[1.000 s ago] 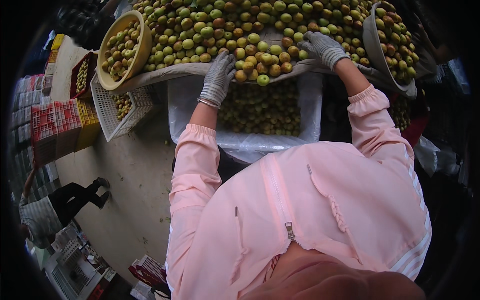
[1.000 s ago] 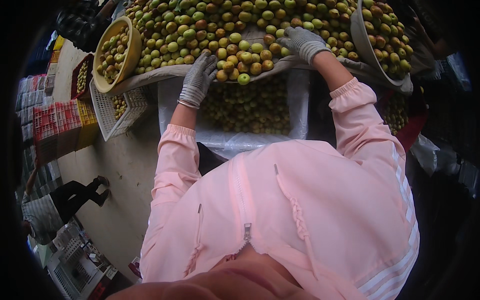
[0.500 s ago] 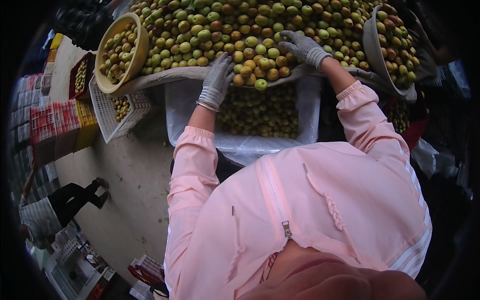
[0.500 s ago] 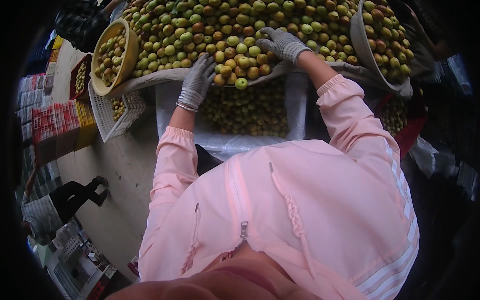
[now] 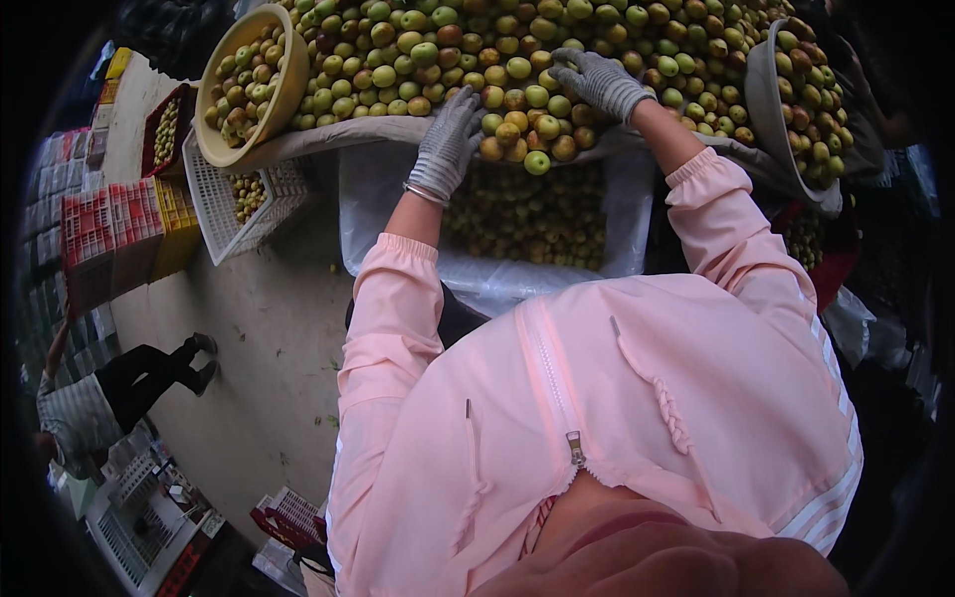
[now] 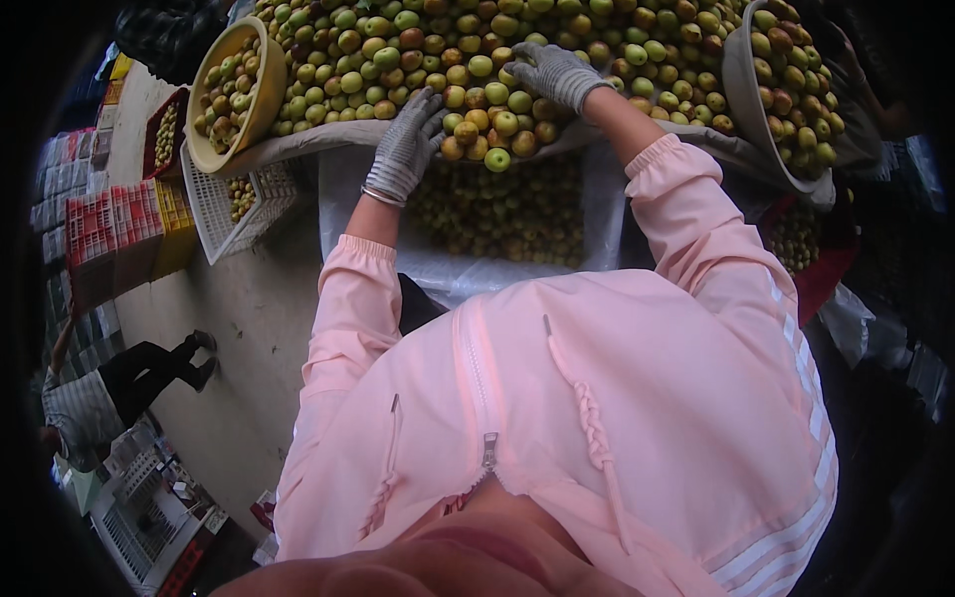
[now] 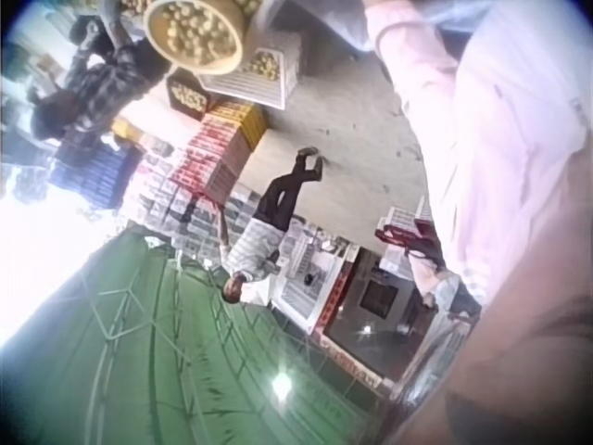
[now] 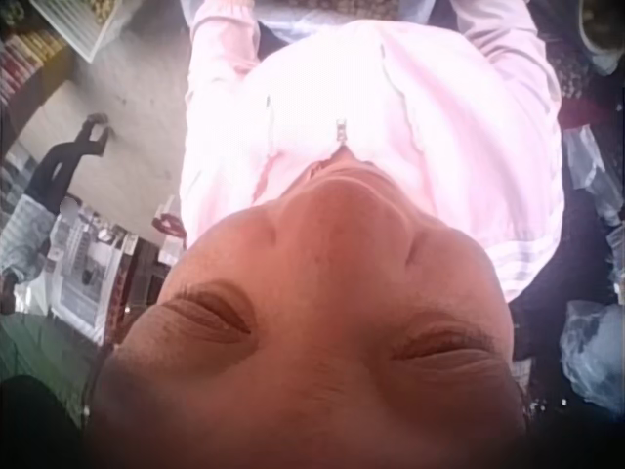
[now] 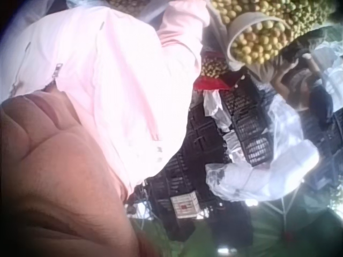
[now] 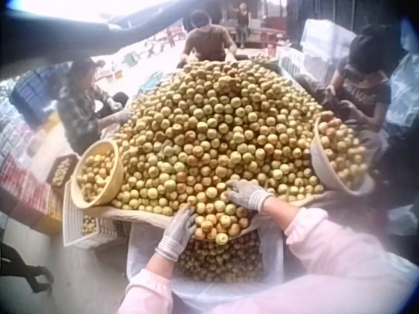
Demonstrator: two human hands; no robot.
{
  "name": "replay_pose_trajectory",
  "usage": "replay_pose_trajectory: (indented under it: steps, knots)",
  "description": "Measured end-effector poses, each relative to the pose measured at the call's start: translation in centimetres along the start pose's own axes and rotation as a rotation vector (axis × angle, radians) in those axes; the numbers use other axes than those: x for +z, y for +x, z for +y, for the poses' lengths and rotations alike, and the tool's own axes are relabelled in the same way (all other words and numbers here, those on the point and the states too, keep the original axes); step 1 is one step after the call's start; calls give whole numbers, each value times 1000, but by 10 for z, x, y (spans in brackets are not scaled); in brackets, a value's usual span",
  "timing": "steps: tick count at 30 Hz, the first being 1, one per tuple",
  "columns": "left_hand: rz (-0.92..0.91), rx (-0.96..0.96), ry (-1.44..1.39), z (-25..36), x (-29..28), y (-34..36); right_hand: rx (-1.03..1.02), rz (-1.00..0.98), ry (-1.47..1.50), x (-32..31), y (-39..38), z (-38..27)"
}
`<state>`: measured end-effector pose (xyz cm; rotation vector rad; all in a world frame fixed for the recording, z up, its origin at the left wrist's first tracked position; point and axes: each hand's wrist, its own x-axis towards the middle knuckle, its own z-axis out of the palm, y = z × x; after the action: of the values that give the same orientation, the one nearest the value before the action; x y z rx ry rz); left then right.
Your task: The person sorts green olives by hand, picking them from a large pile on a table and placing them into a white bin below. The person wears gloves and continues the repetitive sorting motion throughout the clip.
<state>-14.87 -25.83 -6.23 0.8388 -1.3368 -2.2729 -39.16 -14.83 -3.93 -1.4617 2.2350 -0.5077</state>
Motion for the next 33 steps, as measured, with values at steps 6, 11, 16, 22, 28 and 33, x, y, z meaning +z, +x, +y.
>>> replay_pose_trajectory:
  steps: [6, 11, 16, 22, 28, 33]
  knots:
    - [-12, 200, 318, -9, -13, 9, -81, -33, 236, 13, 1, 1]
    - [-180, 531, 766, -46, -47, 30, -94, -100, 290, 13, -4, -12]
    - [-106, 105, 127, -10, -3, 1, -112, -218, 284, 4, -22, -37]
    - [-296, 357, 699, 0, -5, -3, -219, -295, 328, 6, -43, -57]
    - [-423, 445, 1190, 34, 8, -29, -314, -542, 387, 0, -65, -61]
    - [-366, -309, 82, 20, 9, -32, -437, -573, 259, -8, -70, -41]
